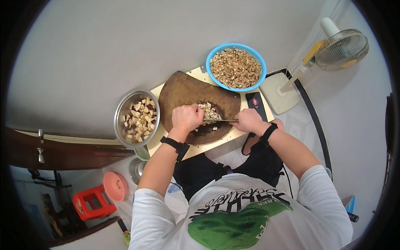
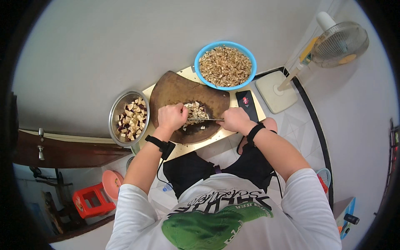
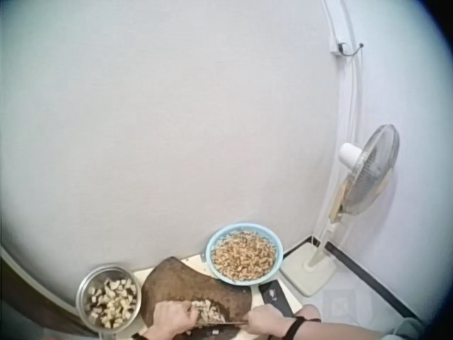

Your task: The person chops pieces of an ingredient on a wooden board using a knife and then transfers the chopped pieces into a blue bowl.

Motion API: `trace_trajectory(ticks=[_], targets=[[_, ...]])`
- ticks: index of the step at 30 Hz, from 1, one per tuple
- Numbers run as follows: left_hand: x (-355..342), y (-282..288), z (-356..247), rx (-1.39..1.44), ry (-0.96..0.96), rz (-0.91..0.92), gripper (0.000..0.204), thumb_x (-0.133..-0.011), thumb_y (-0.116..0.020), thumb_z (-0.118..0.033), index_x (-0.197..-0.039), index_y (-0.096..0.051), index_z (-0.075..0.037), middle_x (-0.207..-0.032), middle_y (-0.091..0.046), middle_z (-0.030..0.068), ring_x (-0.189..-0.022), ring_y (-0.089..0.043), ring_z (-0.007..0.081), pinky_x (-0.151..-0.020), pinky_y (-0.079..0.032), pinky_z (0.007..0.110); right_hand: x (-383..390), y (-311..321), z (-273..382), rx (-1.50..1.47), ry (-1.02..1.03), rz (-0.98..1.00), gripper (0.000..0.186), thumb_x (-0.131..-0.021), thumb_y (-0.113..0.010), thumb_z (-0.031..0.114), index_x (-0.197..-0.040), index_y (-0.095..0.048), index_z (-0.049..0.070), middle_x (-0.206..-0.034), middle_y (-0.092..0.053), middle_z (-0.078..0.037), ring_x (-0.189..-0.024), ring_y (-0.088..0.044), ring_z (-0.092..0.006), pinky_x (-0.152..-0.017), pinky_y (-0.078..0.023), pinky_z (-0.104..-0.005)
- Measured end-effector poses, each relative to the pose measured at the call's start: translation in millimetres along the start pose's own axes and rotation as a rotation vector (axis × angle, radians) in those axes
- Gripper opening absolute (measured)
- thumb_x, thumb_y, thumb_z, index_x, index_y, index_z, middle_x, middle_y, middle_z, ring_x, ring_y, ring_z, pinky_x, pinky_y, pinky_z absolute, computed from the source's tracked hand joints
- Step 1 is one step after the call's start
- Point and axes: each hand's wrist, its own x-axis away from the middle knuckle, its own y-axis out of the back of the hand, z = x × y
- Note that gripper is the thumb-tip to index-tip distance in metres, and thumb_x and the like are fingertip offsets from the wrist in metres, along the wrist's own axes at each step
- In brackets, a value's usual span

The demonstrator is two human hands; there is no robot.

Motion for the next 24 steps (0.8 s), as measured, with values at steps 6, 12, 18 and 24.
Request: trace_trajectory(ticks=[6,12,18,24], targets=[[-35.5,13.5,-15.9,-0.02,-0.155,0.025,0.026,-0.083,-0.06,-0.028,-0.067,-0.07,-0.011,-0.062,-0.067,0.0147,-0.057,-0.067,0.0337,-0.057,-0.054,0.047,10.8,-35.9,-4.6,-0.164,-0.098,-0.192,0.042,-0.092,-0.062,0.049,-0.086,-0.078,0.01,-0.074,-0.07,-0.019,-0.074,-0.07,-0.0383,-0.069,-0.056,-0.0475],[-83.6,6.2,-18.3,-0.076,-0.318,0.128,0.026,-0.082,-0.059,-0.029,-0.068,-0.07,-0.011,-0.063,-0.067,0.0138,-0.06,-0.067,0.0325,-0.059,-0.053,0.046,17.7,-40.4,12.6,-0.295,-0.256,-0.241,0.04,-0.093,-0.062,0.046,-0.089,-0.079,0.01,-0.076,-0.071,-0.021,-0.074,-0.07,-0.0391,-0.07,-0.057,-0.0468],[-107.6,-18.8,-7.3,-0.041,-0.333,0.202,0.027,-0.084,-0.057,-0.03,-0.07,-0.071,-0.012,-0.068,-0.069,0.0131,-0.065,-0.068,0.0329,-0.063,-0.053,0.048,11.8,-24.5,24.6,-0.354,-0.373,-0.173,0.042,-0.093,-0.063,0.043,-0.086,-0.078,0.004,-0.08,-0.072,-0.022,-0.079,-0.071,-0.0399,-0.074,-0.057,-0.0473],[-104.8,-57.0,30.0,0.091,-0.183,0.205,0.03,-0.086,-0.052,-0.033,-0.073,-0.072,-0.014,-0.071,-0.07,0.014,-0.07,-0.068,0.0362,-0.069,-0.054,0.05,-5.0,15.5,35.8,-0.313,-0.404,-0.011,0.04,-0.093,-0.064,0.036,-0.092,-0.075,-0.002,-0.096,-0.073,-0.023,-0.091,-0.071,-0.0413,-0.081,-0.056,-0.0473]])
